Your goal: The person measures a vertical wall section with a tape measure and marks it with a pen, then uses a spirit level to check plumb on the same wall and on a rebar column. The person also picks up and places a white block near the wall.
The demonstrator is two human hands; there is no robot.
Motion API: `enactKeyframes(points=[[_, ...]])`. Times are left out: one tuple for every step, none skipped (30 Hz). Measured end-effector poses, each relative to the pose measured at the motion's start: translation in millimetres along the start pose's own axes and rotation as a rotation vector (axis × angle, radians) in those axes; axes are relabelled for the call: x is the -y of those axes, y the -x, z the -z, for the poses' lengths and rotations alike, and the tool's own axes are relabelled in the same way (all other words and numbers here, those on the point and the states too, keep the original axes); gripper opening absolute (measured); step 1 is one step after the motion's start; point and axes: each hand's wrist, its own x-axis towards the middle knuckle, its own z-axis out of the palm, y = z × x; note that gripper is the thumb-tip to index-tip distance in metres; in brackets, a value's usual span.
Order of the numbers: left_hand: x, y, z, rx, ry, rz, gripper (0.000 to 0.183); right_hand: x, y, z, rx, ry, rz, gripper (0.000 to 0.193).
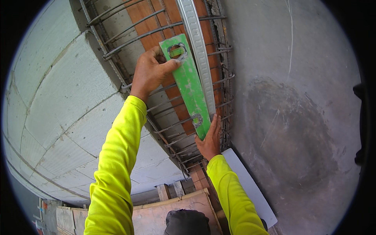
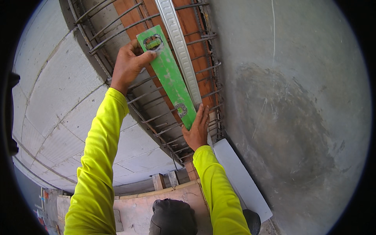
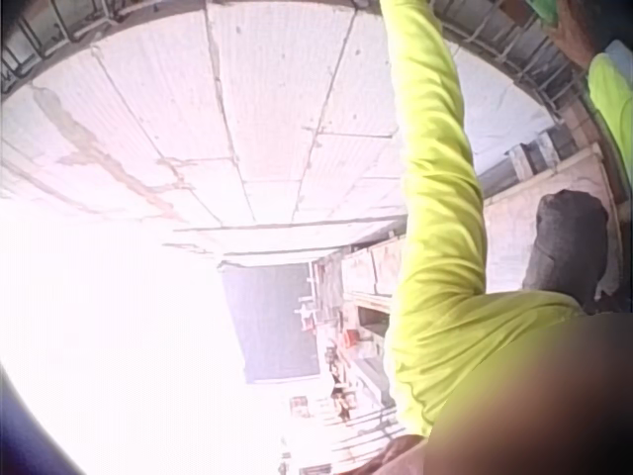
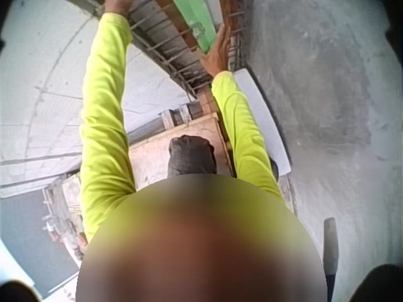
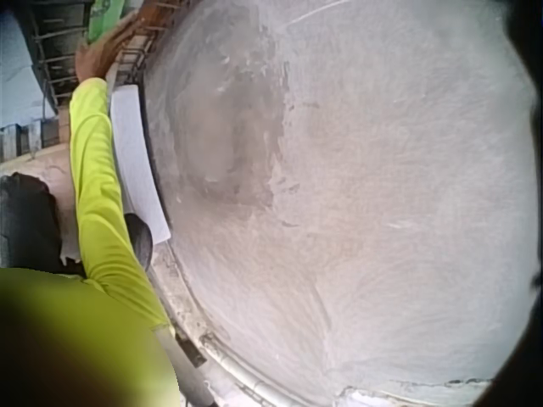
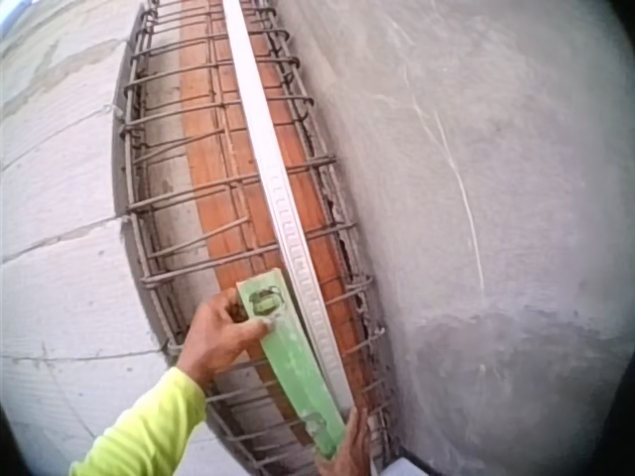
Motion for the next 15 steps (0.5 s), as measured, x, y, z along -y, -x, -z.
enactKeyframes(points=[[0.9, 0.1, 0.0, -0.003, -0.007, -0.007, 0.038, -0.2, -0.1, 0.0, 0.0, -0.001, 0.005, 0.111], [2.0, 0.2, 0.0, -0.006, -0.015, -0.009, 0.038, -0.5, -0.1, 0.1, 0.002, -0.002, 0.005, 0.111], [2.9, 0.1, -0.1, -0.01, -0.023, -0.012, 0.038, -0.8, -0.2, 0.3, 0.004, -0.003, 0.005, 0.111], [3.8, -0.1, -0.2, -0.014, -0.03, -0.015, 0.038, -1.0, -0.3, 0.4, 0.007, -0.004, 0.005, 0.111], [4.6, -0.3, -0.1, -0.014, -0.033, -0.018, 0.038, -1.1, -0.1, 0.7, 0.012, -0.004, 0.0, 0.11], [5.1, -0.7, -0.1, -0.013, -0.036, -0.022, 0.038, -1.1, 0.0, 1.1, 0.017, -0.004, -0.005, 0.11], [5.5, -1.1, -0.1, -0.013, -0.039, -0.027, 0.039, -0.9, -0.3, 1.2, 0.021, -0.006, -0.008, 0.11], [5.7, -1.2, -0.1, -0.017, -0.049, -0.03, 0.039, -0.7, -0.4, 1.3, 0.02, -0.005, -0.007, 0.11], [5.7, -1.5, -0.3, -0.02, -0.06, -0.034, 0.039, -0.4, -0.5, 1.4, 0.018, -0.005, -0.005, 0.11], [5.4, -1.7, -0.1, -0.023, -0.07, -0.037, 0.039, -0.1, -0.5, 1.5, 0.017, -0.005, -0.003, 0.11], [5.1, -1.6, -0.1, -0.024, -0.064, -0.033, 0.039, 0.2, -0.5, 1.6, 0.018, -0.006, -0.003, 0.11], [4.7, -1.3, -0.2, -0.024, -0.057, -0.029, 0.039, 0.4, -0.5, 1.7, 0.018, -0.006, -0.002, 0.11], [4.1, -1.2, 0.3, -0.019, -0.059, -0.027, 0.039, 0.6, -0.5, 1.9, 0.017, -0.006, -0.002, 0.11], [3.6, -1.1, 0.9, -0.004, -0.082, -0.014, 0.04, 0.8, -0.4, 2.0, 0.017, -0.008, -0.004, 0.11], [3.0, -1.0, 2.1, 0.016, -0.113, -0.004, 0.041, 1.2, -0.2, 2.0, 0.017, -0.009, -0.007, 0.11]])
